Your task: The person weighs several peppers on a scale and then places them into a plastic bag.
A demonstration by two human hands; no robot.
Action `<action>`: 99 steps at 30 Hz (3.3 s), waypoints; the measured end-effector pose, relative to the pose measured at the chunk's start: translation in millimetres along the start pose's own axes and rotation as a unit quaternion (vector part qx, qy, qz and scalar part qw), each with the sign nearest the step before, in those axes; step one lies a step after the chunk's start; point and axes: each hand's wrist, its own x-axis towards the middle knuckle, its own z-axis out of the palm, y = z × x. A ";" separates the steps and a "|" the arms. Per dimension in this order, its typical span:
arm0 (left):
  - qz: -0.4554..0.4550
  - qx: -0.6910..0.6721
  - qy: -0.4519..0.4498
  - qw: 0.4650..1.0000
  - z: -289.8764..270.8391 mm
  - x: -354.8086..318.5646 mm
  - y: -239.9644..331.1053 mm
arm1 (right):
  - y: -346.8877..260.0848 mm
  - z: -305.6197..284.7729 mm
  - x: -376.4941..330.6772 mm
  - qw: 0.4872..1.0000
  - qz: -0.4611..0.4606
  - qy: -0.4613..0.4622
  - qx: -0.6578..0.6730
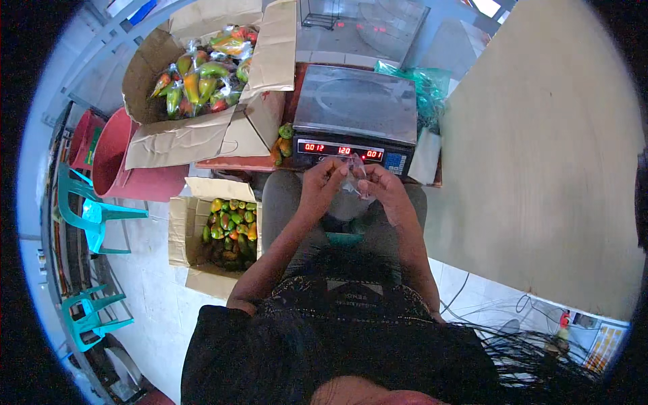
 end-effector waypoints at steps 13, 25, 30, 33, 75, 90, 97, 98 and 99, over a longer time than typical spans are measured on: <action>0.035 0.044 0.043 0.998 3.5 5.4 10.6 | 1.9 1.5 0.0 0.985 -0.044 0.056 -0.157; -0.073 -0.019 -0.048 0.996 -1.0 -7.4 2.1 | -1.5 15.7 -3.1 0.949 -0.064 0.111 -0.289; -0.113 -0.181 -0.084 0.973 -2.3 -7.5 -15.3 | 7.6 6.4 -0.7 0.986 -0.054 0.060 -0.145; -0.174 -0.325 -0.028 0.929 -1.7 -9.3 -21.6 | 11.0 1.9 0.7 0.996 -0.032 0.080 0.023; -0.029 -0.015 -0.071 0.997 -19.7 -31.7 -21.4 | 16.9 3.0 9.2 0.951 -0.141 0.180 -0.207; -0.045 0.080 0.092 0.991 -19.2 -12.7 -6.8 | 18.4 4.5 3.9 0.992 0.013 0.003 0.124; -0.064 -0.063 0.121 0.989 -21.8 -7.0 -13.0 | 10.6 21.2 -0.3 0.951 -0.066 0.101 -0.284; -0.121 -0.181 0.101 0.971 -17.8 -8.0 -5.0 | 17.4 16.5 1.6 0.951 -0.066 0.104 -0.284; -0.121 -0.180 0.098 0.971 -16.3 -8.9 -8.7 | 29.9 9.0 5.0 0.929 -0.126 0.125 -0.326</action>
